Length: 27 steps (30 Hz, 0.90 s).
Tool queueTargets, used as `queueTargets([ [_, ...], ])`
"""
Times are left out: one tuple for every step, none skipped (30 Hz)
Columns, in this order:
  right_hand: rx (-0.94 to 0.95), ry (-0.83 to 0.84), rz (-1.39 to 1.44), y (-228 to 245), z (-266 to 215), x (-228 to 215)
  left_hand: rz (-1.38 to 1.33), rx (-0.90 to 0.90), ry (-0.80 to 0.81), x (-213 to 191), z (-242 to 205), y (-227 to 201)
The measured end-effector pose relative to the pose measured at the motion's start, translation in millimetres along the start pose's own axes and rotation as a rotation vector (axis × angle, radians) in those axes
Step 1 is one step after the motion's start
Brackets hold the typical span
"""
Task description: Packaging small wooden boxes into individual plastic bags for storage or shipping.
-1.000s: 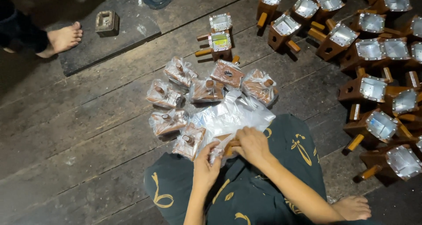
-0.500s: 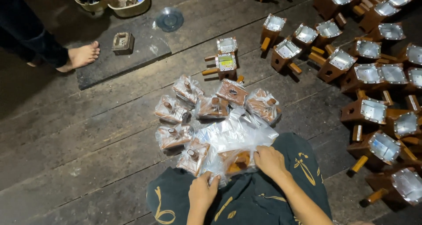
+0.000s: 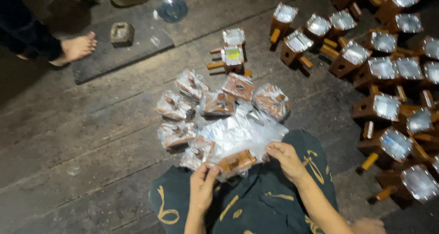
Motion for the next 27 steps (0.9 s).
queueTargets([
  [0.013, -0.016, 0.001, 1.6, -0.7, 2.1, -0.001, -0.014, 0.015, 0.3, -1.6, -4.4],
  [-0.025, -0.001, -0.083, 5.2, -1.3, 5.1, 0.05, -0.041, 0.005, -0.1, -3.0, -8.4],
  [-0.064, 0.017, -0.167, 9.8, 0.5, 8.7, 0.102, -0.065, -0.005, -1.2, -2.4, -13.3],
  [-0.053, 0.004, -0.167, 14.3, -1.3, 10.4, 0.101, -0.075, 0.008, 3.0, -4.8, -12.6],
  [-0.005, 0.012, -0.292, 17.0, -0.2, 13.8, 0.152, -0.078, 0.011, 5.2, -4.3, -12.3],
  [0.046, 0.022, -0.416, 20.1, 1.0, 17.0, 0.203, -0.081, 0.015, 7.5, -3.7, -12.4],
  [0.049, 0.011, -0.413, 6.3, 3.4, 6.1, 0.206, -0.082, 0.026, 12.6, -3.6, -4.2],
  [-0.141, -0.004, -0.555, -0.2, 5.0, -3.0, 0.281, 0.006, -0.019, 15.7, -3.6, 0.4],
  [-0.326, -0.016, -0.693, -9.2, 2.5, -9.8, 0.357, 0.087, -0.065, 17.9, -7.8, 5.7],
  [-0.315, -0.022, -0.69, -7.6, 2.3, -8.7, 0.361, 0.079, -0.056, 21.4, -9.2, 7.2],
  [-0.22, -0.031, -0.497, -7.9, 5.2, -10.1, 0.35, 0.082, -0.08, 24.2, -9.1, 7.7],
  [-0.126, -0.041, -0.303, -8.3, 7.7, -10.8, 0.339, 0.086, -0.104, 26.8, -9.2, 7.9],
  [-0.125, -0.044, -0.302, -11.0, 10.5, -7.1, 0.341, 0.085, -0.101, 30.9, -7.8, 3.4],
  [-0.058, -0.071, -0.133, -16.0, 13.3, -4.9, 0.278, 0.084, -0.107, 34.6, -6.6, -1.4],
  [0.007, -0.097, 0.038, -21.2, 16.2, -2.2, 0.216, 0.084, -0.113, 38.2, -5.3, -6.4],
  [0.007, -0.099, 0.04, -34.2, 23.2, -3.1, 0.218, 0.084, -0.11, 43.1, -2.4, -5.6],
  [0.022, -0.142, 0.001, -48.2, 29.4, -5.4, 0.101, 0.025, -0.107, 47.6, 0.4, -1.9],
  [0.037, -0.184, -0.039, -62.2, 35.6, -7.8, -0.015, -0.034, -0.103, 52.4, 3.1, 1.9],
  [0.041, -0.189, -0.035, -64.8, 39.6, -0.9, -0.011, -0.037, -0.098, 59.2, 6.8, 1.1],
  [0.05, -0.21, -0.093, -67.2, 43.6, 5.3, -0.236, -0.137, -0.151, 64.6, 9.9, 4.8],
  [0.054, -0.231, -0.152, -67.9, 50.4, 10.2, -0.463, -0.231, -0.202, 72.0, 15.3, 8.1],
  [0.052, -0.236, -0.15, -77.0, 60.7, 5.9, -0.461, -0.23, -0.196, 75.4, 22.3, 23.1],
  [0.075, -0.177, -0.21, -87.5, 71.0, 4.1, -0.606, -0.315, -0.254, 78.2, 27.2, 42.2],
  [0.098, -0.117, -0.27, -98.1, 81.2, 2.2, -0.751, -0.4, -0.311, 81.6, 31.8, 61.2],
  [0.097, -0.121, -0.267, -95.6, 81.7, 5.0, -0.747, -0.399, -0.308, 84.1, 35.4, 65.1],
  [0.095, -0.113, -0.362, -92.8, 82.5, 8.0, -0.725, -0.413, -0.316, 86.1, 38.9, 69.5],
  [0.094, -0.105, -0.455, -90.7, 83.0, 11.9, -0.701, -0.427, -0.326, 87.3, 41.9, 74.1],
])
Point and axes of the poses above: each hand's wrist, its own z-axis towards the middle knuckle, its own x-axis out of the palm, y = z × x, the point moved 4 cm from there along z, towards the middle knuckle, and after that the axes turned 14 degrees about z, right-handed, at the moved point
